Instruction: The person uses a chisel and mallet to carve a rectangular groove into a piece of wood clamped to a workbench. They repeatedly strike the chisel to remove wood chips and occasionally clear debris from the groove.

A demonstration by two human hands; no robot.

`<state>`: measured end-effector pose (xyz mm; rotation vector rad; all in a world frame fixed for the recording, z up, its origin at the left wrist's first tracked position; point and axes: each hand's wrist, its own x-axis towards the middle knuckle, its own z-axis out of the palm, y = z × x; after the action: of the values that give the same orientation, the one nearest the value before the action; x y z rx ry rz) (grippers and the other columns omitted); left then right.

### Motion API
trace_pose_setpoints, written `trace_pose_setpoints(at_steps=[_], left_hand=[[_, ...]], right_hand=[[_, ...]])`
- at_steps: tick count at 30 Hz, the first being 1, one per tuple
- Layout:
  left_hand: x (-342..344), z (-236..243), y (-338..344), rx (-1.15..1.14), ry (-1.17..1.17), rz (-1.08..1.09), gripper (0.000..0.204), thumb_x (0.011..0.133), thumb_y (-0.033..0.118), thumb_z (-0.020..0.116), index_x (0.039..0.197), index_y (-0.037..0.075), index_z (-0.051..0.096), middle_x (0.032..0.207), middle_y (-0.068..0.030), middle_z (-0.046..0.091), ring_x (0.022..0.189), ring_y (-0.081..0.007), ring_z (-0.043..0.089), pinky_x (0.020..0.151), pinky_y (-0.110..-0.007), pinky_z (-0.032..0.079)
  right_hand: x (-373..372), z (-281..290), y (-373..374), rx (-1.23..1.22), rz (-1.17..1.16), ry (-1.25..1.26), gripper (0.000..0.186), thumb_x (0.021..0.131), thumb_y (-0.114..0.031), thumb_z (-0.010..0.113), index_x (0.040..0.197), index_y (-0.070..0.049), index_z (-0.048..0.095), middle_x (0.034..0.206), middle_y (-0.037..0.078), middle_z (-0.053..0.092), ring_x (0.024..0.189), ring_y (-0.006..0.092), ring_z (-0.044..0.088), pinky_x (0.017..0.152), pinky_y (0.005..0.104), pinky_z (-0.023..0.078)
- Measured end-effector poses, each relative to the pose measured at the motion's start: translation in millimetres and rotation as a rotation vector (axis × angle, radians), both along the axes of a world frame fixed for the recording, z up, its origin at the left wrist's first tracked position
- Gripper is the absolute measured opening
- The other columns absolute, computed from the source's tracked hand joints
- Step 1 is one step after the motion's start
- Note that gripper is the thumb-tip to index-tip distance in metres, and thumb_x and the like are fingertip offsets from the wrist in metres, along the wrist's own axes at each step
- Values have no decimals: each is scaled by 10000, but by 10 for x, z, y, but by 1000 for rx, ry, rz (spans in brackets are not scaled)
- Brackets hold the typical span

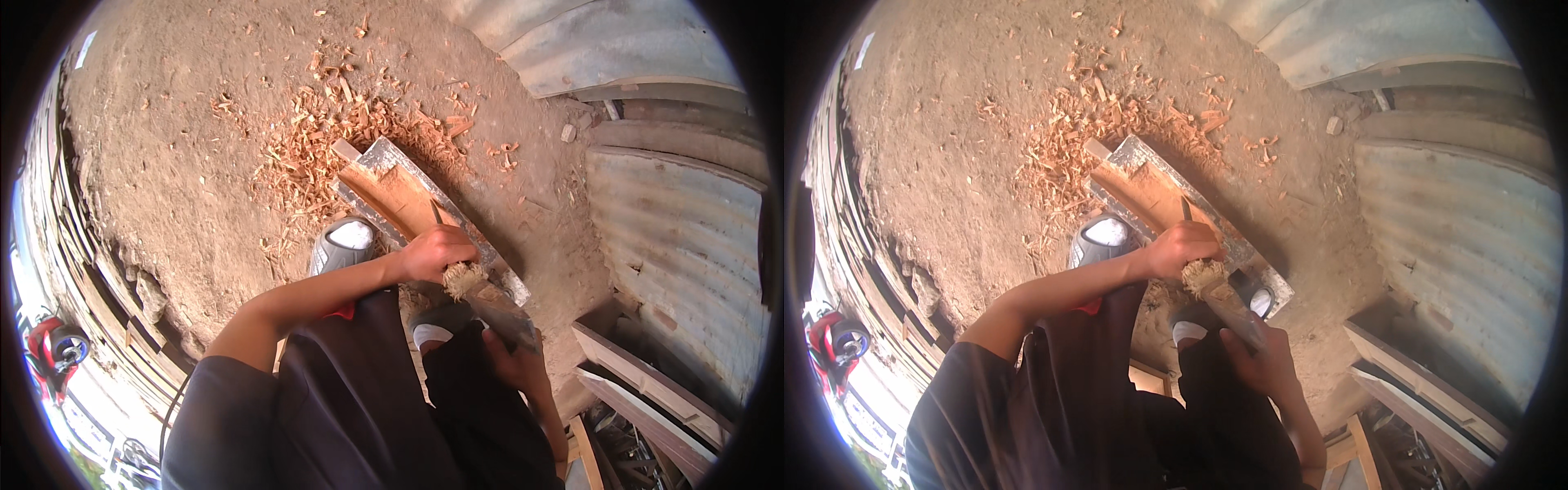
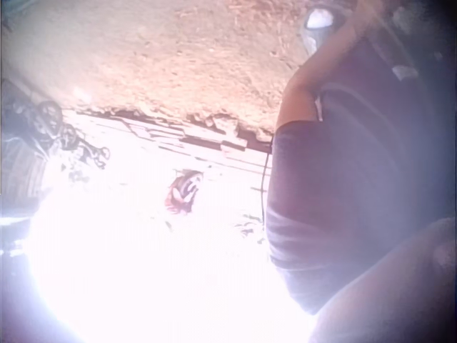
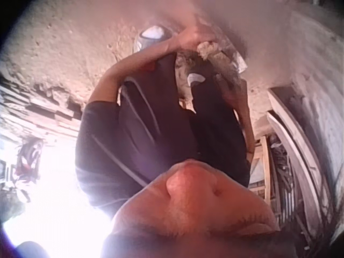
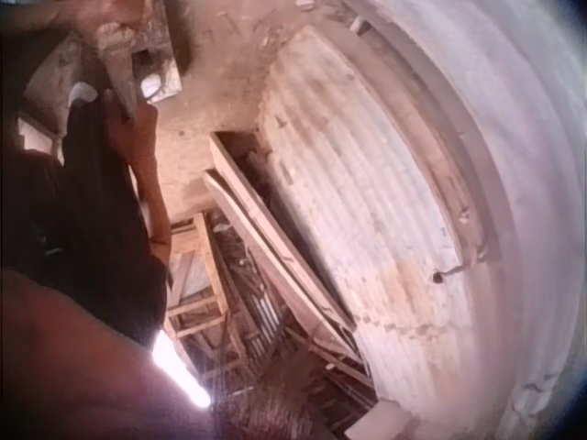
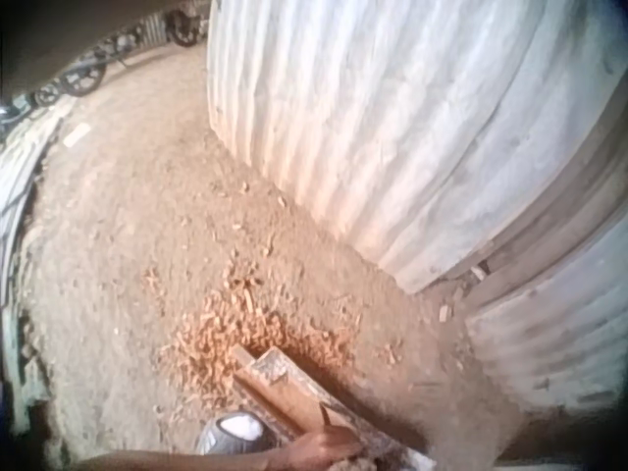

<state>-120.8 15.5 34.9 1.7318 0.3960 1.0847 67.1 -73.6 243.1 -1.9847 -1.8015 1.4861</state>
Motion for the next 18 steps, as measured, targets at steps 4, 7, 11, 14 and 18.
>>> trace_pose_setpoints(at_steps=[4, 7, 11, 14, 18], left_hand=[[13, 88, 61, 26, 4, -15, 288, 755, 206, 728, 943, -7, 680, 814, -138, 652, 774, -359, 660, 680, -445, 510], [13, 142, 86, -6, -9, 11, 294, 759, 213, 722, 947, -9, 682, 806, -142, 648, 766, -361, 657, 674, -448, 508], [-2, 69, 36, -10, -26, 28, 328, 758, 247, 738, 954, -11, 686, 803, -148, 647, 762, -363, 657, 666, -448, 507], [-34, 1, 44, -14, -43, 29, 326, 759, 260, 745, 936, -6, 681, 804, -146, 647, 763, -362, 657, 665, -445, 507], [-22, -69, 40, -16, -27, 18, 283, 769, 261, 738, 884, 14, 659, 782, -134, 623, 745, -354, 642, 651, -444, 494]], right_hand=[[24, 40, 33, 17, -79, -9, 320, 968, -259, 720, 1154, 0, 699, 849, 196, 728, 760, 304, 739, 665, 396, 546], [23, 81, 41, -4, -104, -34, 295, 972, -247, 717, 1146, -9, 717, 827, 181, 726, 741, 253, 728, 664, 376, 537], [-5, 107, 49, 4, -90, -5, 298, 978, -229, 708, 1184, -14, 708, 828, 174, 722, 744, 253, 723, 668, 377, 532], [-37, 90, 64, 60, -75, 50, 313, 983, -223, 702, 1220, -19, 694, 838, 171, 719, 746, 266, 724, 667, 379, 530], [-46, 125, 86, -47, -34, 23, 296, 982, -230, 699, 1196, -26, 675, 866, 191, 721, 785, 337, 735, 680, 403, 540]])
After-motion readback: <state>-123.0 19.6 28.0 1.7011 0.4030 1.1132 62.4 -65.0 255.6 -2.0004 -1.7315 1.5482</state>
